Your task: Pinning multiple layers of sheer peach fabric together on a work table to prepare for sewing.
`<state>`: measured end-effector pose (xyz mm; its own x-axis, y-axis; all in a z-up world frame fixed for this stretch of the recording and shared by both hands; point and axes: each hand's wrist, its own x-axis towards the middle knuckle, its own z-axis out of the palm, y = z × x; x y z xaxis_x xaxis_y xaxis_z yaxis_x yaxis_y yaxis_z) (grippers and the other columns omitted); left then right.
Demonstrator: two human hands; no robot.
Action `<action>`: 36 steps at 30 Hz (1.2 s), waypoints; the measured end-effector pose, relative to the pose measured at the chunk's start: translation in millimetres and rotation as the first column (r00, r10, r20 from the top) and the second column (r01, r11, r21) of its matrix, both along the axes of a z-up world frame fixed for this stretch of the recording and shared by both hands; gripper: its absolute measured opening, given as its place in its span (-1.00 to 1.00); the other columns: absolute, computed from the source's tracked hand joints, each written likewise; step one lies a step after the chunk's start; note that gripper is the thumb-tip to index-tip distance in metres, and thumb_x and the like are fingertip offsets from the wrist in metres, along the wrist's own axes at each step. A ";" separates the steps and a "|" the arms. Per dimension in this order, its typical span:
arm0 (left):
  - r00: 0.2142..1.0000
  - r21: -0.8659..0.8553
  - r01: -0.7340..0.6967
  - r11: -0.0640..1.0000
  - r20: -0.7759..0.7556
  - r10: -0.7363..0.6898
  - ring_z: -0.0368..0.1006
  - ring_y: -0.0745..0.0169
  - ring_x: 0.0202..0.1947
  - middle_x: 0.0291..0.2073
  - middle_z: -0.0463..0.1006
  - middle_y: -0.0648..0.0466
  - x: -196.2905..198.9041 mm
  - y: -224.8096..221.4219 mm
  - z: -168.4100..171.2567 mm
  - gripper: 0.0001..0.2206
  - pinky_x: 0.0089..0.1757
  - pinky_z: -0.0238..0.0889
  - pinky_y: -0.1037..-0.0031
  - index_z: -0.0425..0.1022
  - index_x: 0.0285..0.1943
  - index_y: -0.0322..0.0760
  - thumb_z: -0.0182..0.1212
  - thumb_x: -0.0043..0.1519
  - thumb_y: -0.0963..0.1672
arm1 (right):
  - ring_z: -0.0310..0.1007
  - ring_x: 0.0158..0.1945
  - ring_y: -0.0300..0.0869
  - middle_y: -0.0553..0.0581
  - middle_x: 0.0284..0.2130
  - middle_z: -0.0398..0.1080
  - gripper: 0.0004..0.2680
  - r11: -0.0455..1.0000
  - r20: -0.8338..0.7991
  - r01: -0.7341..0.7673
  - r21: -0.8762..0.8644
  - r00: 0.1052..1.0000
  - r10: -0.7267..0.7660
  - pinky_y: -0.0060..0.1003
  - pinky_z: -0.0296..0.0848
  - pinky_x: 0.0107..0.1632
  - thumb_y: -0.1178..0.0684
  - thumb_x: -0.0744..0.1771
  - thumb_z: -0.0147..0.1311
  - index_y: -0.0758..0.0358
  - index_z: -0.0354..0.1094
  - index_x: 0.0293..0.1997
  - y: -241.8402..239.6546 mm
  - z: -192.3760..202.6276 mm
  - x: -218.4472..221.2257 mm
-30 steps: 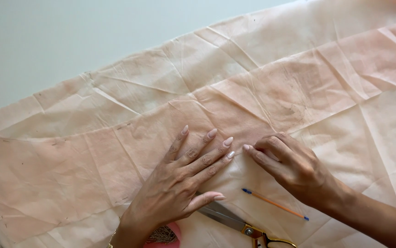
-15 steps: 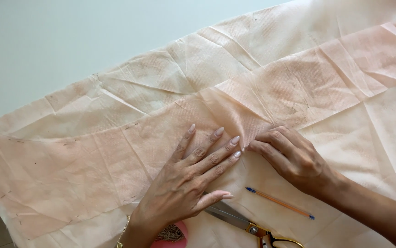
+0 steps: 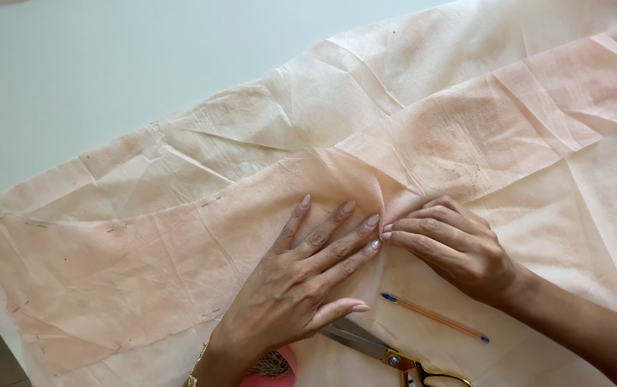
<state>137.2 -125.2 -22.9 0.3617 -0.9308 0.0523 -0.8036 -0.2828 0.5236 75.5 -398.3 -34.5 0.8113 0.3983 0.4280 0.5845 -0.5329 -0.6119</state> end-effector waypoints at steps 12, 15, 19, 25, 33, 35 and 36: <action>0.913 0.229 -0.384 0.894 0.235 0.332 -0.42 0.05 0.74 0.75 -0.26 0.11 9.6 113.8 -13.4 -0.38 0.55 -0.54 -0.20 -0.13 0.78 0.02 -0.18 0.51 0.07 | -0.63 0.76 0.06 0.08 0.72 -0.50 -0.46 0.760 -0.182 0.346 -0.551 0.839 -0.513 0.37 -0.46 0.71 -0.26 0.51 -0.33 -0.03 -0.29 0.76 -127.6 -16.5 -3.9; 0.842 0.261 -0.535 0.804 0.249 0.479 -0.53 0.06 0.74 0.76 -0.40 0.18 5.5 155.7 -36.4 -0.36 0.53 -0.65 -0.20 -0.25 0.78 0.08 -0.35 0.50 0.15 | -0.60 0.72 0.33 0.39 0.69 -0.42 -0.38 0.730 -0.232 0.373 -0.573 0.780 -0.581 0.36 -0.58 0.64 -0.37 0.47 -0.41 0.12 -0.29 0.75 -142.3 -22.4 -3.5; 0.765 0.194 -0.637 0.746 0.276 0.582 -0.41 -0.08 0.75 0.76 -0.21 0.07 0.9 173.1 -43.3 -0.37 0.54 -0.55 -0.31 -0.07 0.78 -0.03 -0.23 0.51 0.10 | -0.53 0.71 0.38 0.50 0.69 -0.32 -0.35 0.717 -0.182 0.369 -0.591 0.806 -0.564 0.50 -0.50 0.60 -0.35 0.49 -0.36 0.40 -0.09 0.74 -149.7 -22.6 -4.4; 0.762 0.164 -0.633 0.757 0.302 0.572 -0.37 -0.08 0.75 0.76 -0.19 0.06 4.8 178.8 -42.4 -0.36 0.55 -0.51 -0.25 -0.07 0.79 -0.05 -0.17 0.51 0.09 | -0.57 0.72 0.32 0.41 0.71 -0.39 -0.36 0.710 -0.212 0.366 -0.602 0.784 -0.584 0.39 -0.54 0.61 -0.31 0.47 -0.32 0.34 -0.12 0.74 -152.7 -22.6 0.9; 0.663 0.182 -0.748 0.638 0.215 0.717 -0.40 -0.15 0.75 0.76 -0.21 -0.03 -41.6 197.0 -23.6 -0.35 0.53 -0.49 -0.21 -0.15 0.79 -0.07 -0.26 0.51 0.11 | -0.56 0.73 0.26 0.31 0.72 -0.37 -0.41 0.749 -0.209 0.384 -0.540 0.801 -0.561 0.38 -0.47 0.62 -0.29 0.49 -0.33 0.25 -0.10 0.74 -107.3 -2.5 19.4; 0.577 0.220 -0.816 0.534 0.263 0.774 -0.45 -0.15 0.74 0.76 -0.27 -0.04 -53.3 215.8 -29.6 -0.34 0.52 -0.57 -0.22 -0.21 0.80 -0.09 -0.35 0.52 0.12 | -0.72 0.70 0.19 0.17 0.71 -0.50 -0.34 0.753 -0.250 0.358 -0.552 0.791 -0.559 0.52 -0.59 0.58 -0.43 0.45 -0.38 0.12 -0.17 0.78 -93.6 -2.7 40.7; 0.575 0.218 -0.818 0.532 0.261 0.776 -0.45 -0.15 0.74 0.76 -0.27 -0.04 -53.3 219.1 -29.4 -0.34 0.52 -0.57 -0.22 -0.21 0.80 -0.09 -0.35 0.52 0.12 | -0.72 0.70 0.19 0.17 0.71 -0.50 -0.34 0.752 -0.248 0.356 -0.554 0.792 -0.558 0.52 -0.59 0.58 -0.43 0.45 -0.38 0.12 -0.17 0.78 -98.8 -11.5 44.2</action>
<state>83.9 93.8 -52.3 0.9707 -0.2328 -0.0594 -0.2146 -0.9513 0.2212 119.6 -497.1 -46.0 0.9967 -0.0028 -0.0816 -0.0302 -0.9415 -0.3357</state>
